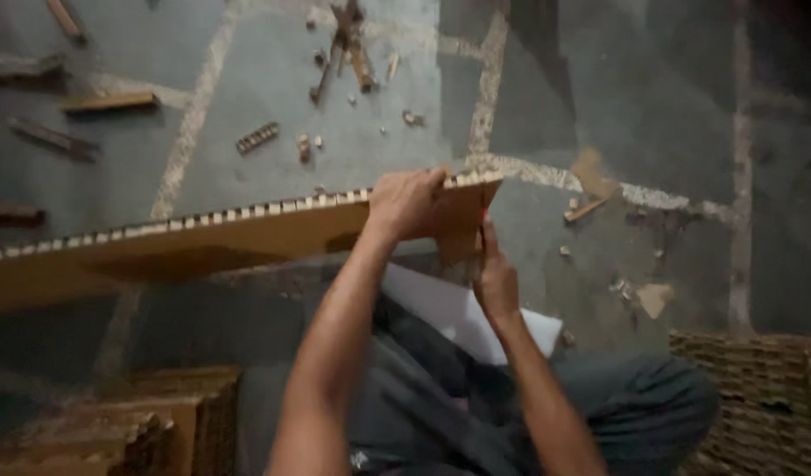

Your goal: The person trims and separates pieces of corrugated board using a utility knife and then stacks the resulting inserts together by hand.

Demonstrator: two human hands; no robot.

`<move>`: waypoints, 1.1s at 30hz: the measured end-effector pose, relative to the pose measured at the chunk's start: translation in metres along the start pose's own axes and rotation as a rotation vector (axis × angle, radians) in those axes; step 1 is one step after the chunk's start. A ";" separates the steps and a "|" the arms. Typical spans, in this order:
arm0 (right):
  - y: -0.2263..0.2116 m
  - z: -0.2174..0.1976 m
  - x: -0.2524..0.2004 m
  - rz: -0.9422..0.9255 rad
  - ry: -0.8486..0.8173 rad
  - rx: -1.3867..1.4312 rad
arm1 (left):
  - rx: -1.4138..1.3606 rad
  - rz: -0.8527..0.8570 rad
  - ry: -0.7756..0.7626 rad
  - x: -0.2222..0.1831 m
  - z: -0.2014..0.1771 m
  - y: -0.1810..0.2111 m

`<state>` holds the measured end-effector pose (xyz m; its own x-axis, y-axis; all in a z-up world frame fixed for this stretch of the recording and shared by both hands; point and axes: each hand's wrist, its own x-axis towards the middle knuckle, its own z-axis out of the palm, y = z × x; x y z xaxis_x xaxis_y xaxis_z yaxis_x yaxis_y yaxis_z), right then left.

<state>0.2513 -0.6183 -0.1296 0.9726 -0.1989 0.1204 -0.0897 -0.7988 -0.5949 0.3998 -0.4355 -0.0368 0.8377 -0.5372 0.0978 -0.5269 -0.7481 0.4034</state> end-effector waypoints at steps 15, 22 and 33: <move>-0.001 -0.015 -0.010 -0.067 0.086 0.048 | -0.050 0.026 0.032 0.014 0.010 0.030; 0.002 0.002 0.002 0.016 0.017 -0.028 | -0.086 -0.025 0.010 0.016 -0.002 0.032; 0.058 0.047 -0.027 0.325 -0.472 -0.127 | -0.068 -0.068 -0.068 0.022 -0.022 0.035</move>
<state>0.2299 -0.6326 -0.2043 0.8786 -0.1934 -0.4367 -0.3957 -0.8067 -0.4388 0.4027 -0.4649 -0.0009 0.8583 -0.5132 0.0076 -0.4565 -0.7566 0.4682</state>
